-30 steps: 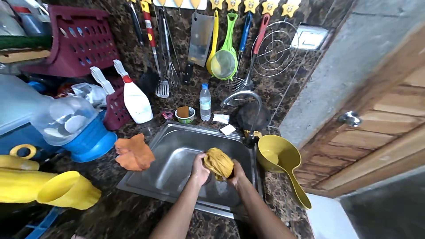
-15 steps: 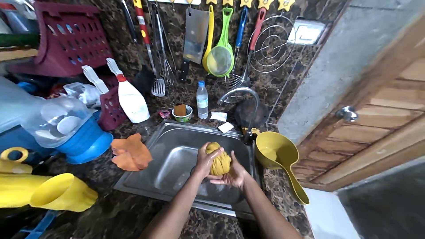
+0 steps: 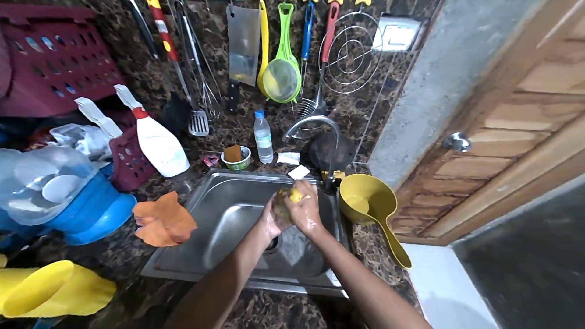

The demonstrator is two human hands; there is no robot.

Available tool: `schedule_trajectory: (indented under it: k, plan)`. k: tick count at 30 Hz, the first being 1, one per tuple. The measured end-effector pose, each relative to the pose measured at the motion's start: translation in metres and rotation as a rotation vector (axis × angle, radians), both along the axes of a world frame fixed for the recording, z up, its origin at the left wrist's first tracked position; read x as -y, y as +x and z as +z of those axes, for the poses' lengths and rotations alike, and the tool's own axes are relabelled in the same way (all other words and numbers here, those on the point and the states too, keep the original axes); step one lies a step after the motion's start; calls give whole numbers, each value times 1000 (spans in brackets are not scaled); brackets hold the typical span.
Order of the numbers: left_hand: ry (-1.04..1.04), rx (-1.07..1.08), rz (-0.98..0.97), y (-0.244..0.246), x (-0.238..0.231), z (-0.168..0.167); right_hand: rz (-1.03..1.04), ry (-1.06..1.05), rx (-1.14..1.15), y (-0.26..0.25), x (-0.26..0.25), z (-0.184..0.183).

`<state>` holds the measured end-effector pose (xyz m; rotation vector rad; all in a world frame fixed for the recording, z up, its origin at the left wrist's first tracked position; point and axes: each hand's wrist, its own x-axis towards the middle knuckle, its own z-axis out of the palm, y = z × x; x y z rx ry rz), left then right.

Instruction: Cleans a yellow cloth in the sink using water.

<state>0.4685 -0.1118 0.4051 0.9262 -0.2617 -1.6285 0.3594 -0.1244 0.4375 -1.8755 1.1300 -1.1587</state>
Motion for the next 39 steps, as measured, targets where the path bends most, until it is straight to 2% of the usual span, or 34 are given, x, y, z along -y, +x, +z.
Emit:
schedule_trajectory:
  k: [5, 8, 11, 15, 21, 24, 28, 31, 33, 36, 37, 39]
  plan:
    - [69, 238, -255, 13, 2, 42, 58, -347, -361, 0, -4, 3]
    - [-61, 434, -518, 27, 21, 42, 132, -505, -500, 4, -13, -3]
    - [-45, 730, -744, 21, 46, 43, 166, -639, -553, 11, -26, -16]
    - [-116, 1049, -1103, 11, 54, 42, 223, -739, -643, 16, -38, -34]
    - [-195, 1298, -1318, -7, 49, 31, 341, -665, -819, 19, -45, -54]
    - [-224, 1415, -1380, -15, 43, 27, 350, -667, -874, 22, -46, -67]
    - [-282, 1585, -1441, -25, 38, 22, 420, -572, -977, 22, -50, -72]
    - [-277, 1650, -1475, -31, 35, 16, 486, -461, -1036, 21, -53, -72]
    - [-258, 1656, -1472, -32, 35, 13, 498, -475, -1038, 21, -52, -77]
    - [-168, 1528, -1284, -16, 40, -1, 551, -516, -1001, 21, -41, -89]
    - [-123, 1456, -1162, -5, 41, -7, 585, -478, -987, 18, -36, -88]
    - [-24, 1322, -872, 20, 39, -16, 592, -263, -956, 6, -36, -69]
